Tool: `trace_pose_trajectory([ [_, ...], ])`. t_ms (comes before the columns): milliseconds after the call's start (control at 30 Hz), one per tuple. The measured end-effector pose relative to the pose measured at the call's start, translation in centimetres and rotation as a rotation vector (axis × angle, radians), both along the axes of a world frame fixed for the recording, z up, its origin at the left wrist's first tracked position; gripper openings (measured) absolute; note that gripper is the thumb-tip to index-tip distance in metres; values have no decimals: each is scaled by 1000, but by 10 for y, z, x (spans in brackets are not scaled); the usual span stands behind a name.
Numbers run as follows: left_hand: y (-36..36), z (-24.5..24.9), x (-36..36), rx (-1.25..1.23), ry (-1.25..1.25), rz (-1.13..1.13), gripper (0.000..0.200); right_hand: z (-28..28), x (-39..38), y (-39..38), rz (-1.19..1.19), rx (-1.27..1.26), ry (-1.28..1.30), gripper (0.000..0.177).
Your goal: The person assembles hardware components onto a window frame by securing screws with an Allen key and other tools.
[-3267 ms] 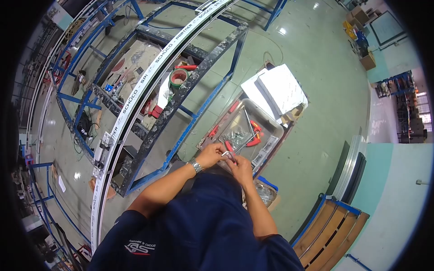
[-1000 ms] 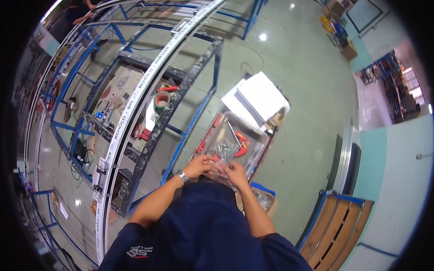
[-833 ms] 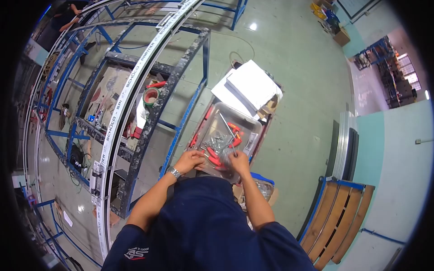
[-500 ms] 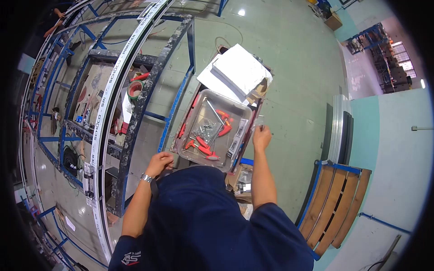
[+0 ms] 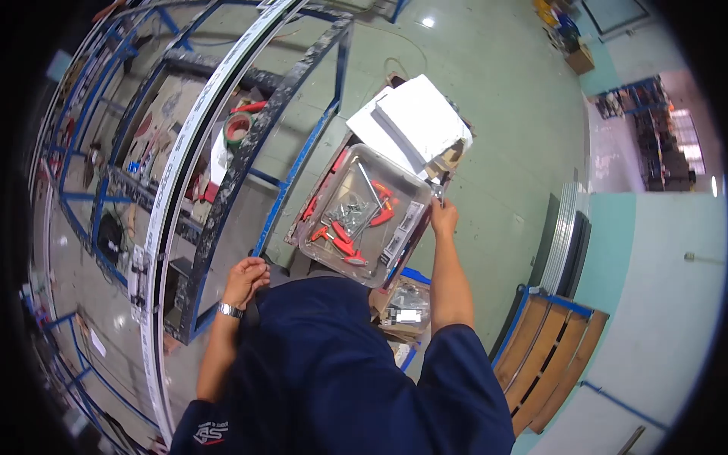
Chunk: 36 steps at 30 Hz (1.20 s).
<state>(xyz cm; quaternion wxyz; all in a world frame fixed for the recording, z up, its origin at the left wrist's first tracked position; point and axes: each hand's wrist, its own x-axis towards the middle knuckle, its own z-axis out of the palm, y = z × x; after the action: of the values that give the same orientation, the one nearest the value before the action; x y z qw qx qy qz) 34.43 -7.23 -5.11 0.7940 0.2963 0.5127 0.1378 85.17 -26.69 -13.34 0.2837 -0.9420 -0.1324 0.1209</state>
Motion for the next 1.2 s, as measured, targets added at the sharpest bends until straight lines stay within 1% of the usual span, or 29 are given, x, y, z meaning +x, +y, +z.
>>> trace_pose_trajectory([
  [33,-2,0,-2,14,12,20,16,4,1,2,-15,-19,35,38],
  [67,-9,7,-10,15,-9,32,17,-80,41,-18,-39,83,-150,39],
  [100,-5,15,-8,30,-23,4,18,-102,62,-25,-13,114,-70,43],
  [133,-7,11,-15,14,-71,10,21,-80,56,-13,-47,172,154,43],
  [167,-9,14,-19,1,-119,54,22,-96,77,-18,-61,114,371,42],
  [200,-11,25,-22,0,-145,112,24,-89,84,-15,-48,57,535,50],
  [233,-12,27,-28,-4,-187,143,25,-86,87,-19,-70,205,642,58],
  [267,-12,34,-33,4,-226,174,25,-51,74,-6,-119,119,691,63],
  [300,-12,43,-39,17,-237,216,25,-35,76,-8,-14,111,703,62],
  [333,-12,49,-46,28,-255,248,25,-23,73,-5,10,119,683,61],
  [433,-16,51,-71,71,-337,409,25,-28,78,-1,-9,121,677,56],
  [500,-15,64,-84,53,-321,480,24,-29,75,8,-5,120,684,52],
  [600,-20,71,-101,39,-304,552,22,-26,75,25,38,63,343,44],
  [667,-23,74,-111,44,-295,589,20,-47,99,18,44,45,-87,41],
  [700,-26,75,-114,51,-300,605,20,-49,98,22,39,42,-306,39],
  [800,-27,78,-115,48,-307,650,18,-60,90,28,-204,-71,201,43],
  [833,-28,80,-114,42,-312,666,18,-64,84,26,-200,85,400,47],
  [867,-28,81,-112,52,-316,672,18,-62,84,24,-69,25,166,47],
  [933,-27,83,-109,76,-324,678,19,-41,63,29,182,-92,-302,46],
  [967,-27,84,-107,82,-323,674,20,-1,33,44,265,14,-271,39],
  [1033,-22,87,-102,95,-323,637,22,56,-20,71,310,20,-322,37],
  [1067,-20,88,-98,90,-318,628,23,70,-41,79,316,21,-356,36],
  [1133,-14,86,-89,82,-328,579,24,65,-77,94,559,350,-358,31],
  [1167,-13,83,-83,73,-310,557,24,119,-134,113,694,278,-108,34],
  [1200,-8,79,-75,69,-299,528,24,104,-153,117,885,134,-254,35],
])
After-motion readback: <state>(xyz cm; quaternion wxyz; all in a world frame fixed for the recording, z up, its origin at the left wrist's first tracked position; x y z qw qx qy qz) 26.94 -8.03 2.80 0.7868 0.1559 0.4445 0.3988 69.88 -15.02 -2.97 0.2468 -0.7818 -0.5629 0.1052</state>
